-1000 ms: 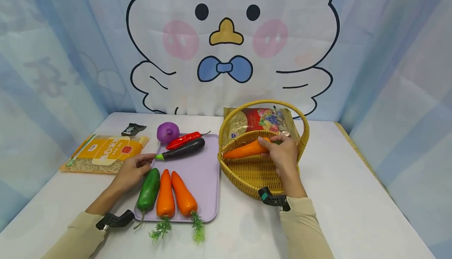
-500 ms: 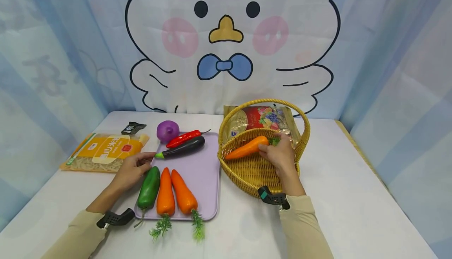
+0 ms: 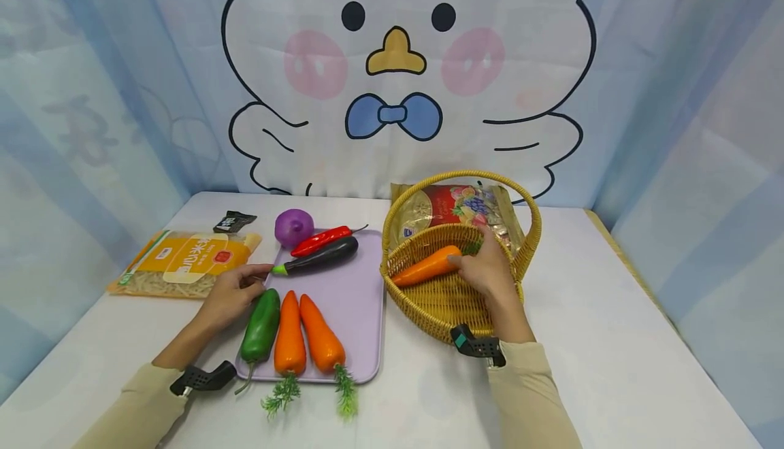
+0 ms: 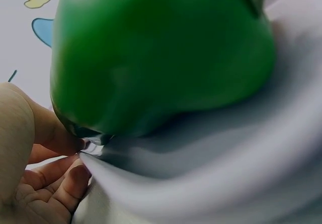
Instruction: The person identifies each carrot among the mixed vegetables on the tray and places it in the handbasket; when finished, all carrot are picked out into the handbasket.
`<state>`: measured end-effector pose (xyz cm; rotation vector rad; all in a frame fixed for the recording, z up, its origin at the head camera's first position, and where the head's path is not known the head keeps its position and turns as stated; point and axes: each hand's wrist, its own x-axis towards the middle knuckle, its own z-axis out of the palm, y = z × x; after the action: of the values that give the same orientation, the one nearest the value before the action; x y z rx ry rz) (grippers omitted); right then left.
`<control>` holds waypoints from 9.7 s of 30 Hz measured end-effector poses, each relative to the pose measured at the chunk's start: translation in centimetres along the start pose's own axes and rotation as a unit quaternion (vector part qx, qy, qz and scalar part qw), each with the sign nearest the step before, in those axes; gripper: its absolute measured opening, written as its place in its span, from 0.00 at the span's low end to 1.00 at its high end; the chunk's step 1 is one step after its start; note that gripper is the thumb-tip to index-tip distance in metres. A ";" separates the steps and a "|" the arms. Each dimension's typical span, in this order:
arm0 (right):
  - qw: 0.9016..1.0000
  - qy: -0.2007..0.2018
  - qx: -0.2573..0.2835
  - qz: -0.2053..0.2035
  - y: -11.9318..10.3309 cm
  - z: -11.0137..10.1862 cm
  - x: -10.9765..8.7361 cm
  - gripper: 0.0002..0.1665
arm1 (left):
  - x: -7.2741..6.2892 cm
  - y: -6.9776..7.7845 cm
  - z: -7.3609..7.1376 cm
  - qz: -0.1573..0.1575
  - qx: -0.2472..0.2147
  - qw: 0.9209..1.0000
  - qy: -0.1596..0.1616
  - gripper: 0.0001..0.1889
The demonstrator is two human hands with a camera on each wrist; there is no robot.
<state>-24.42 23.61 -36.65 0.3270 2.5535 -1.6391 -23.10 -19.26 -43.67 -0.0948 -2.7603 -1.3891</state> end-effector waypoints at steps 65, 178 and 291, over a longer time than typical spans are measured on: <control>0.949 -0.146 -0.167 -0.222 -4.9 11.0 -8.7 0.15 | -0.1 -0.1 0.1 -0.003 -0.006 1.000 0.003 0.25; 0.958 -0.163 0.037 -0.234 -3.7 9.0 -7.2 0.23 | -0.4 -0.2 0.7 0.000 -0.009 1.000 0.027 0.23; 0.922 0.122 -0.312 -0.193 -0.2 0.8 -3.1 0.18 | -0.1 -0.4 0.7 -0.002 -0.011 1.000 0.027 0.23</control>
<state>-21.48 22.43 -36.22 -0.0399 3.3107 -0.7891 -23.05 -18.89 -44.39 -0.0510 -2.7037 -1.4028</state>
